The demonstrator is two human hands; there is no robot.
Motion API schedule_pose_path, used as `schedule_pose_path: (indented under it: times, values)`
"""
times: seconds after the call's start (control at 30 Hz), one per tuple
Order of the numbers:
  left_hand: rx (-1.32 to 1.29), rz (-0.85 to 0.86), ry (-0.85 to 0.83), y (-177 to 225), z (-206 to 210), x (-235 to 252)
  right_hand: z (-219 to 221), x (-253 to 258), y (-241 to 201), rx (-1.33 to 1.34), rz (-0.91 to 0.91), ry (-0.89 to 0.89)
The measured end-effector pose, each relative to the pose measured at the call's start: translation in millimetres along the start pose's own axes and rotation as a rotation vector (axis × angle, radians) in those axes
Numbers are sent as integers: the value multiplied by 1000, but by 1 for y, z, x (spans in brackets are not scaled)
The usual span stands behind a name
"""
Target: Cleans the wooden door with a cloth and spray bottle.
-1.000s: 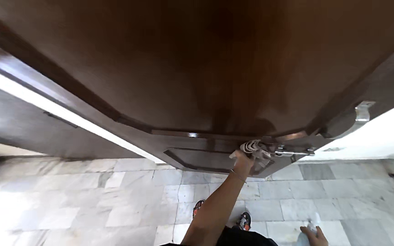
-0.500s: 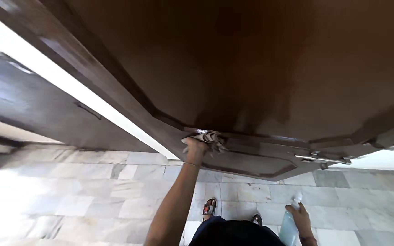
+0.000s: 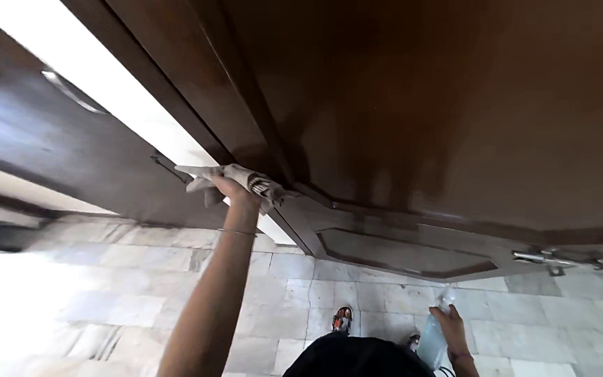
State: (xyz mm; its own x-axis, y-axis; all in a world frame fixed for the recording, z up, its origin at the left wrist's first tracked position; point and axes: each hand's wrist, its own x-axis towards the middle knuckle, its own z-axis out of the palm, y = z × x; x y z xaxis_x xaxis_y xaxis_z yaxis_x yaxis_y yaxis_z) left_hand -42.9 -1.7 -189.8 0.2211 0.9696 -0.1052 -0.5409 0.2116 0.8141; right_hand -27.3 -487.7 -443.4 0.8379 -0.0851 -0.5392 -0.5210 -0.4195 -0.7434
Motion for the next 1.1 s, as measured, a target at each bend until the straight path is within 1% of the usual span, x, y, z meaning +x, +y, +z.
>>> schedule_pose_path:
  times: [0.1,0.2,0.3,0.4,0.5,0.67,0.73,0.77,0.87,0.9,1.03,1.1]
  values:
    - [149,5,-65,-38,-14,-30,-4,-7,3,9,12,29]
    - [186,-133,8,-80,-26,-48,-16,-11,12,21,50,55]
    - [183,-193,95,-112,-29,-60,-34,-9,21,19,101,75]
    - [200,-261,112,-130,-26,-88,-52,-4,29,40,125,93]
    - [413,-359,61,-149,-20,-133,-71,5,30,44,115,105]
    - [587,-606,113,-214,2,-199,-115,20,35,64,102,134]
    - [659,-669,80,-236,11,-220,-135,24,38,65,116,163]
    - [742,-676,45,-246,15,-231,-145,26,41,62,131,178]
    - [1180,-582,-194,-265,23,-268,-174,31,56,62,159,214]
    - [1274,-528,-259,-269,24,-281,-183,32,64,65,156,223]
    - [1347,-276,-473,-278,21,-327,-213,32,90,96,154,259]
    - [1299,-149,-590,-282,22,-350,-227,31,99,124,167,279]
